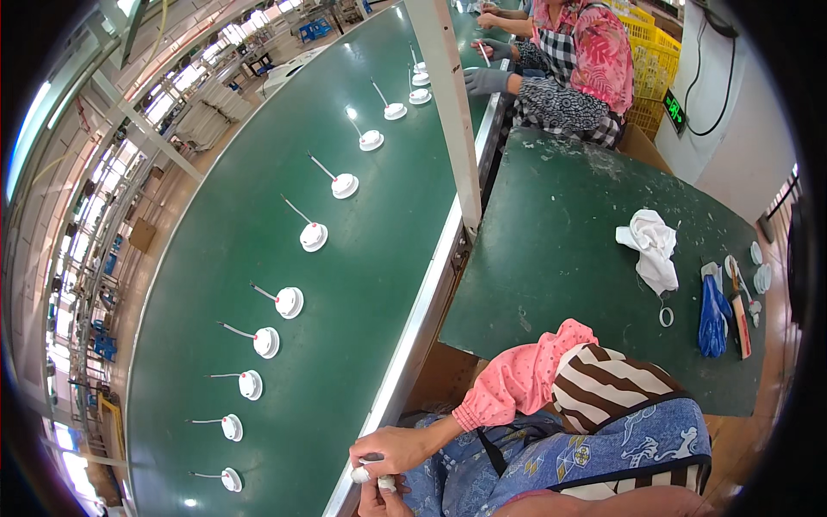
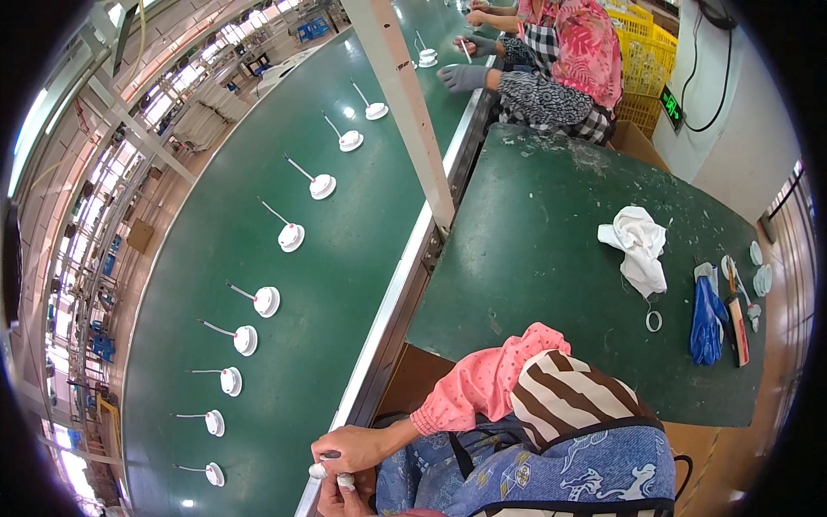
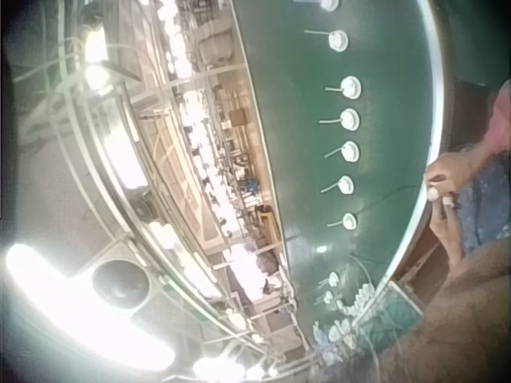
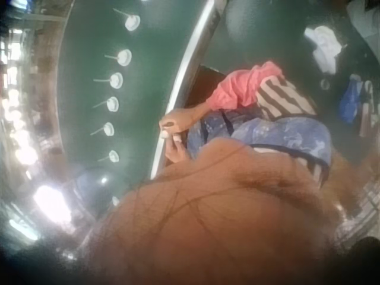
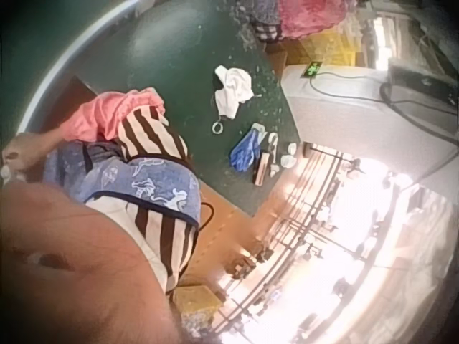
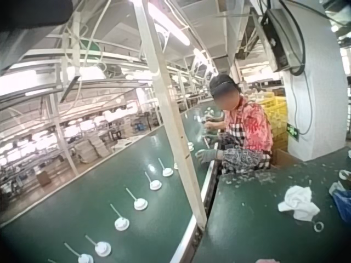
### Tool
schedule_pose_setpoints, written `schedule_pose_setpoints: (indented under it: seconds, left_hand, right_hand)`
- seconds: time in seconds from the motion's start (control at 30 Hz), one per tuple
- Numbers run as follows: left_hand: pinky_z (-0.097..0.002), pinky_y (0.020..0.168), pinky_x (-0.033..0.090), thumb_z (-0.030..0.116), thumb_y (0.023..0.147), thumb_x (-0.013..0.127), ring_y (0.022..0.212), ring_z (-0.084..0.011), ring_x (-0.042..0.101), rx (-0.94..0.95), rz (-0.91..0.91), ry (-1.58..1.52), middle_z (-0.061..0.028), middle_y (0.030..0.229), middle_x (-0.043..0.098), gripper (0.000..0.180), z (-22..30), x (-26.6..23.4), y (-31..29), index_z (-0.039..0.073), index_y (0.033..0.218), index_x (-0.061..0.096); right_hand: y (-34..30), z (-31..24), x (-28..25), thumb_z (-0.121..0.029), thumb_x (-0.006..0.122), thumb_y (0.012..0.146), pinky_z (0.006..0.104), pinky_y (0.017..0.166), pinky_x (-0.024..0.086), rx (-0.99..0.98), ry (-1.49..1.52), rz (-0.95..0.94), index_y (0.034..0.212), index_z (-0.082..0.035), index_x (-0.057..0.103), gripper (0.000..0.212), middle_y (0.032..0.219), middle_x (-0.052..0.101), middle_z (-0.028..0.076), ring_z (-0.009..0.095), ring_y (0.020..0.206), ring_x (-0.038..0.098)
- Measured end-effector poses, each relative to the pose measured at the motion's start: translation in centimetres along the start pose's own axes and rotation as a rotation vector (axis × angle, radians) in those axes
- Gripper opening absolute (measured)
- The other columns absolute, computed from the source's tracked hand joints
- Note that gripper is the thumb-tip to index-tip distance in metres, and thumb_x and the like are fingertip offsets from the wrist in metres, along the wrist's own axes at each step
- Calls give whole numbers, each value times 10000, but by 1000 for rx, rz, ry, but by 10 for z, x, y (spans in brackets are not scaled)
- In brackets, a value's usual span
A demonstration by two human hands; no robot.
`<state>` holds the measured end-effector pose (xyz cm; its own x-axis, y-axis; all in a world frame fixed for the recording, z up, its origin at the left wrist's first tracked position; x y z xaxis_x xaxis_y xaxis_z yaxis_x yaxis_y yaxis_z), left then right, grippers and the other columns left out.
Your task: The person picks up a wire and a circuit board, threads the wire through a white plastic base, and presses the board into the base before placing the unit on the conveyor belt.
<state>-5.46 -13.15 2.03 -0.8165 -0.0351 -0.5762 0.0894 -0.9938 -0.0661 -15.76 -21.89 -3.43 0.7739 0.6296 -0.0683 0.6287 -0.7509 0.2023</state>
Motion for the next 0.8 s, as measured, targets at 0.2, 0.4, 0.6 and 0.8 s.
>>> schedule_pose_setpoints:
  seconds: [0.2,0.4,0.6,0.8]
  left_hand:
    - [-375,924,503,262,1000,543,1089,-305,655,-61,-5,-73,-248,1217,672,452,5,0,-2,-52,1322,588]
    - [-229,555,435,113,975,562,627,-75,567,-6,126,-187,-33,740,660,212,-19,-2,1,-57,996,686]
    - [-305,599,494,16,907,569,653,-132,639,5,183,-98,-104,732,672,192,-12,6,1,-2,1049,696]
    - [-300,600,480,30,917,582,635,-126,596,-23,155,-245,-79,696,627,165,-37,16,0,17,1041,691]
  right_hand:
    - [-3,-12,-1,-338,623,943,438,759,482,36,12,-14,1022,-41,609,308,961,646,167,338,876,641]
    - [0,-11,3,-259,630,891,424,800,520,-25,-22,17,1050,-50,642,263,995,657,180,363,904,658]
    - [-1,-30,-17,-77,650,826,360,831,522,-37,-202,34,1075,-1,662,261,993,681,159,273,920,673]
    - [-2,-40,-11,-44,639,780,365,746,500,-118,-174,-1,1015,10,629,241,896,614,152,304,809,627]
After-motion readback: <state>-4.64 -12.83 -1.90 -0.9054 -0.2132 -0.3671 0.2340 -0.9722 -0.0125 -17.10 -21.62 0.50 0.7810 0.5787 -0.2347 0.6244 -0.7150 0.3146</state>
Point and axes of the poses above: each hand's wrist, its own y-axis towards the middle knuckle, its own x-axis out of the palm, z = x × y, the point moved 5 cm from there along y, towards the middle knuckle
